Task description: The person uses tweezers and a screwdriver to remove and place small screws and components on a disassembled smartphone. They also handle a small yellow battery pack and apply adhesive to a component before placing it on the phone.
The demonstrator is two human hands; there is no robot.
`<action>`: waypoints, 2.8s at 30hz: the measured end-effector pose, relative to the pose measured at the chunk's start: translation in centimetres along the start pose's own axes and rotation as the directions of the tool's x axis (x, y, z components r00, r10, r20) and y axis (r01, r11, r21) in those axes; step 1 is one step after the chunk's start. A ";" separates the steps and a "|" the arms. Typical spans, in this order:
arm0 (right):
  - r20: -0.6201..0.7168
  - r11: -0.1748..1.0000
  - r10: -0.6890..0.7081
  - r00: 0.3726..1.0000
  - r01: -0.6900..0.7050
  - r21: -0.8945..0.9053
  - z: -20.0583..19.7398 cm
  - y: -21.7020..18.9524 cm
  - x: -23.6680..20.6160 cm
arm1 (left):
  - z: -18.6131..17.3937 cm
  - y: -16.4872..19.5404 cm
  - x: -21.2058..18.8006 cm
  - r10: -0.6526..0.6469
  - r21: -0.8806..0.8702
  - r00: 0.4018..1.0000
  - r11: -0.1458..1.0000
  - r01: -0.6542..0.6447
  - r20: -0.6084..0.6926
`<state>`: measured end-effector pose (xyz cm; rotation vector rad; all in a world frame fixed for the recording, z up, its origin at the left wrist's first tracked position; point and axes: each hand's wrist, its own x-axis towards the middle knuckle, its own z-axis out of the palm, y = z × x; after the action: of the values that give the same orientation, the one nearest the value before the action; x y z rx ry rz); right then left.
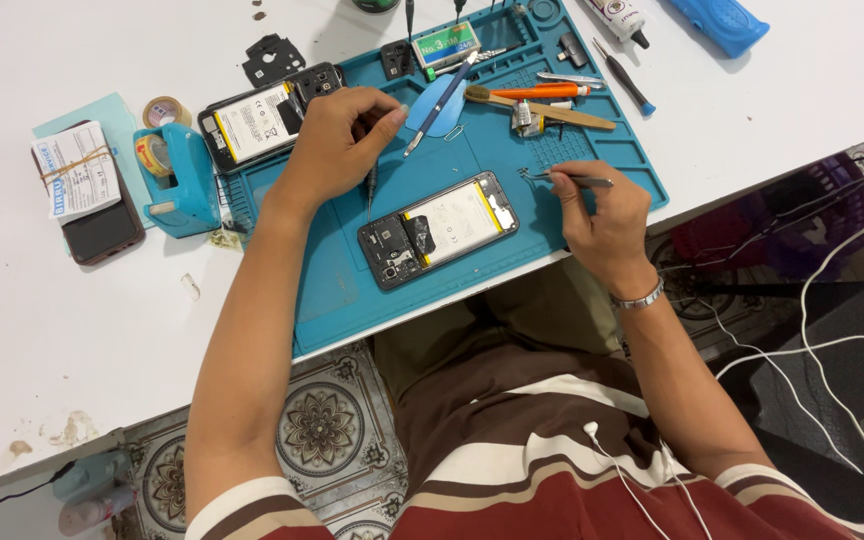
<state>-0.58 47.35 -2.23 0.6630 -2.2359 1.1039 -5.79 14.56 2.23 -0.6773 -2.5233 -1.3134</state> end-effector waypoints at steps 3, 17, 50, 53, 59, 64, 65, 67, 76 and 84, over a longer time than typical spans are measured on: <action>-0.010 0.999 0.038 0.999 -0.038 -0.005 0.0 0.3 0.0 | 0.0 -0.1 0.0 -0.013 -0.003 1.000 1.000 0.013 0.002; -0.008 0.999 0.044 0.999 -0.044 -0.029 0.0 0.6 0.0 | 0.2 0.0 -0.1 -0.017 -0.001 1.000 1.000 0.017 -0.002; 0.034 0.999 0.035 0.999 -0.035 0.001 -0.3 0.3 0.5 | 0.0 0.0 0.0 -0.006 -0.007 1.000 1.000 0.006 -0.001; 0.011 0.999 0.035 0.999 -0.036 0.029 -0.3 0.5 0.5 | 0.0 0.1 0.1 0.003 -0.002 1.000 1.000 -0.003 -0.001; 0.001 0.956 0.196 0.981 -0.191 0.223 -0.5 -0.3 0.6 | 0.3 -0.2 0.2 0.011 -0.009 1.000 1.000 -0.011 -0.001; 0.188 0.810 0.246 0.951 -0.308 0.500 1.9 -2.7 0.9 | 0.1 -0.9 -0.4 0.032 -0.002 0.999 0.999 -0.032 -0.015; 0.230 0.781 0.255 0.939 -0.340 0.524 3.0 -3.4 1.0 | 0.1 -1.0 -0.4 0.035 -0.006 0.999 0.999 -0.035 -0.016; 0.284 0.747 0.250 0.925 -0.371 0.551 4.7 -4.7 1.4 | 0.1 -1.1 -0.3 0.033 -0.010 0.999 0.999 -0.033 -0.010; 0.336 0.785 0.181 0.924 -0.342 0.516 9.1 -7.4 3.3 | -0.5 -1.3 -0.9 0.050 0.008 0.999 0.999 -0.050 -0.022; 0.328 0.813 0.228 0.917 -0.365 0.453 9.7 -7.1 2.2 | -0.8 -1.3 -1.3 0.047 0.018 0.999 0.999 -0.047 -0.016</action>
<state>-0.17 35.20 -1.80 0.7057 -2.3292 1.9104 -5.32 12.88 1.20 -0.7150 -2.4879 -1.2739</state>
